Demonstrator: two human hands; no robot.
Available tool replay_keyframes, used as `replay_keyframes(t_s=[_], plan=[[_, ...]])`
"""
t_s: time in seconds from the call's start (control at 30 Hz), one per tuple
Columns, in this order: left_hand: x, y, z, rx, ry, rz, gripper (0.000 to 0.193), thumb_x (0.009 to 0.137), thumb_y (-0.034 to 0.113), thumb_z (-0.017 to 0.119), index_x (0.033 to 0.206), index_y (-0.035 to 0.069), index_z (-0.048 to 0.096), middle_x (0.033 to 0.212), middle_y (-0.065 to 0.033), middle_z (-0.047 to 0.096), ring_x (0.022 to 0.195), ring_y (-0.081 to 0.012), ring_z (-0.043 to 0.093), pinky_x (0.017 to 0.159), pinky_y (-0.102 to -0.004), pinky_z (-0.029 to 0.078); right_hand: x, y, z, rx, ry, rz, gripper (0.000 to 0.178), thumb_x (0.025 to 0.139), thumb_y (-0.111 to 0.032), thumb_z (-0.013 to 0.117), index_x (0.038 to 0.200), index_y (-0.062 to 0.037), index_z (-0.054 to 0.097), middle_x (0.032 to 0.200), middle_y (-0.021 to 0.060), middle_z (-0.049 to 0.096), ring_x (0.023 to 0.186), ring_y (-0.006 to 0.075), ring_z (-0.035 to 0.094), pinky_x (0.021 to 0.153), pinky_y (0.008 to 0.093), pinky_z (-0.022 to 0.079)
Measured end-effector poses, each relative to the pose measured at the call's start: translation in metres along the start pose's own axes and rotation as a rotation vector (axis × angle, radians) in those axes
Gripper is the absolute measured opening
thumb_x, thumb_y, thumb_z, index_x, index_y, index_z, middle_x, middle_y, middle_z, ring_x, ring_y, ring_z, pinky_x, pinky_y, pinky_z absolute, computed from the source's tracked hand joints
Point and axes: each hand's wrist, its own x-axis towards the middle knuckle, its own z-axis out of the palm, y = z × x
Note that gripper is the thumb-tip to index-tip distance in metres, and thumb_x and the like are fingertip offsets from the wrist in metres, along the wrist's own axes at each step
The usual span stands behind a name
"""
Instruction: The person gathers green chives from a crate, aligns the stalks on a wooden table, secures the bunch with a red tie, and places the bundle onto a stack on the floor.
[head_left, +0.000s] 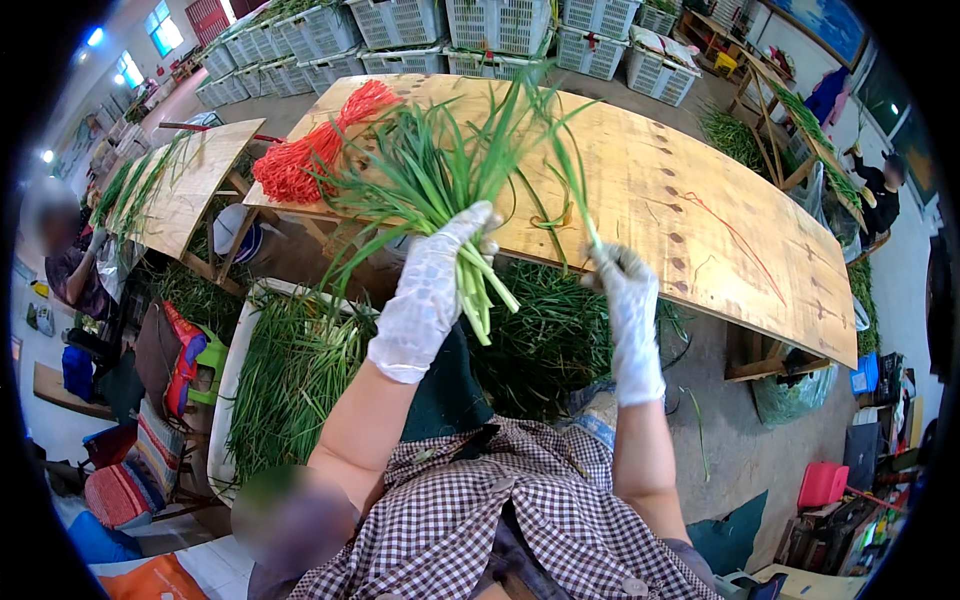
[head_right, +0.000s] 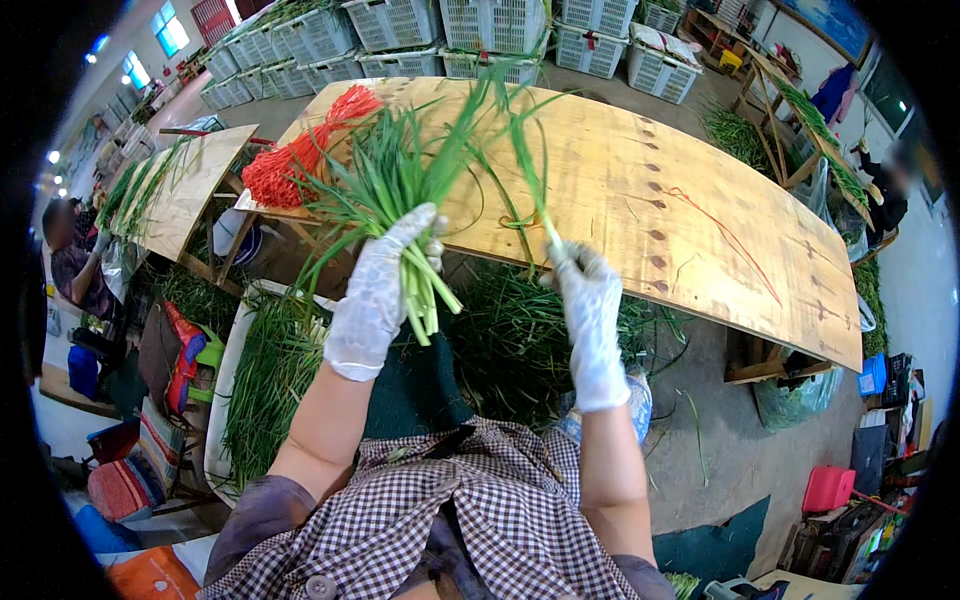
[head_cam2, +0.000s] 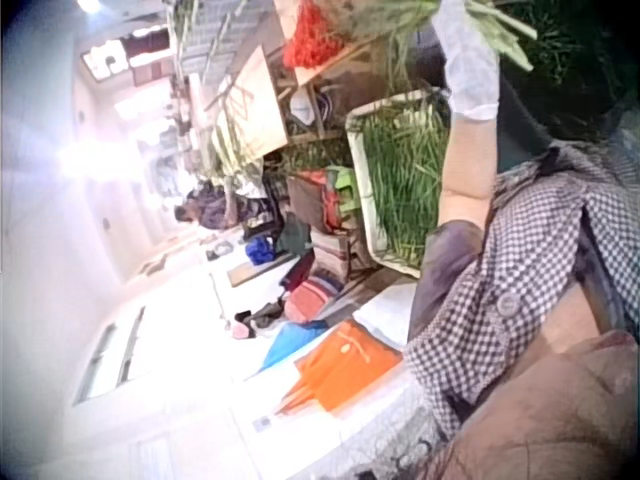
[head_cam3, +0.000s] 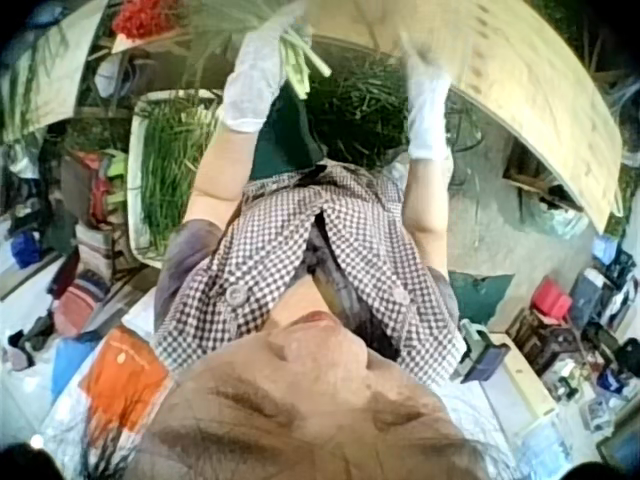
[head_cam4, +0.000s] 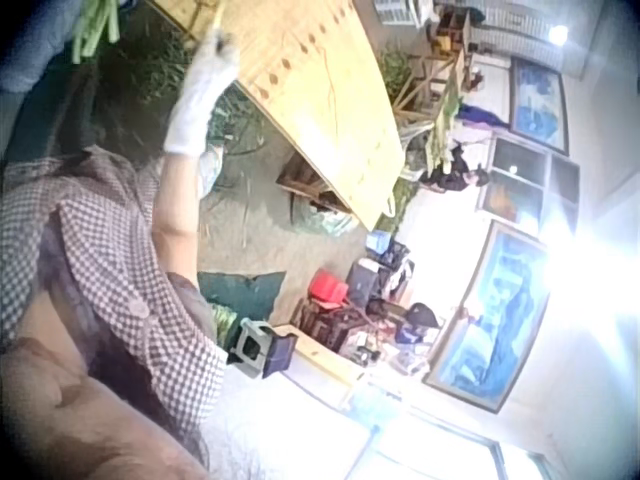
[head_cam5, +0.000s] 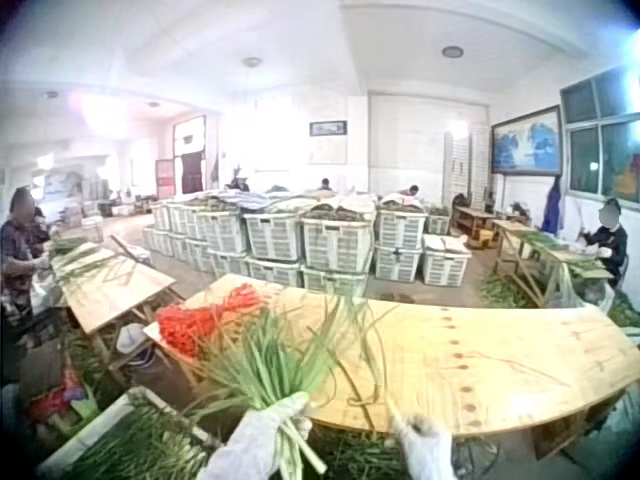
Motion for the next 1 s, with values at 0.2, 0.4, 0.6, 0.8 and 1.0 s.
replay_keyframes(t_s=[0.2,0.4,0.6,0.8,1.0], plan=[[0.015,-0.039,-0.006,0.297,0.071,-0.074,0.021,0.076,0.014,0.078,0.090,0.002,0.068,0.069,-0.0055,0.066,0.051,-0.0113,0.057,0.046,-0.0232,0.046,-0.067,0.043,0.016,0.090,-0.146,0.055,0.022,0.081,-0.005,0.072,0.102,0.0012,0.070,0.093,0.0075,0.070,0.080,0.0099,0.062,0.071,0.0230,0.053],[0.009,-0.050,-0.011,0.301,0.036,-0.067,0.023,0.071,0.009,0.081,0.085,0.001,0.066,0.065,-0.0051,0.064,0.050,-0.0138,0.058,0.045,-0.0260,0.046,-0.072,0.049,0.009,-0.116,-0.145,-0.196,0.027,0.079,-0.009,0.075,0.104,-0.0011,0.070,0.099,0.0098,0.070,0.086,0.0126,0.064,0.078,0.0254,0.052],[0.003,-0.061,-0.014,0.271,0.014,0.029,0.023,0.070,-0.004,0.077,0.087,-0.001,0.063,0.071,-0.0069,0.065,0.053,-0.0138,0.059,0.046,-0.0238,0.047,-0.058,0.033,0.030,0.188,-0.218,0.193,0.033,0.082,-0.013,0.073,0.110,0.0037,0.066,0.100,0.0098,0.069,0.080,0.0123,0.065,0.073,0.0241,0.052],[-0.008,-0.055,-0.011,0.232,0.035,0.137,0.027,0.068,-0.008,0.076,0.090,0.000,0.062,0.073,-0.0076,0.065,0.054,-0.0137,0.059,0.047,-0.0238,0.048,-0.058,0.035,0.035,-0.003,-0.216,0.040,0.011,0.085,-0.010,0.065,0.089,0.0008,0.067,0.080,0.0102,0.070,0.073,0.0153,0.067,0.066,0.0272,0.052],[-0.032,0.014,-0.013,0.277,0.043,0.278,0.021,0.071,-0.004,0.074,0.089,-0.003,0.063,0.074,-0.0083,0.066,0.058,-0.0131,0.061,0.055,-0.0226,0.050,-0.055,0.084,-0.026,-1.174,-0.994,-0.202,0.026,0.078,-0.035,0.065,0.080,-0.0096,0.070,0.079,0.0117,0.069,0.075,0.0280,0.067,0.070,0.0370,0.054]])
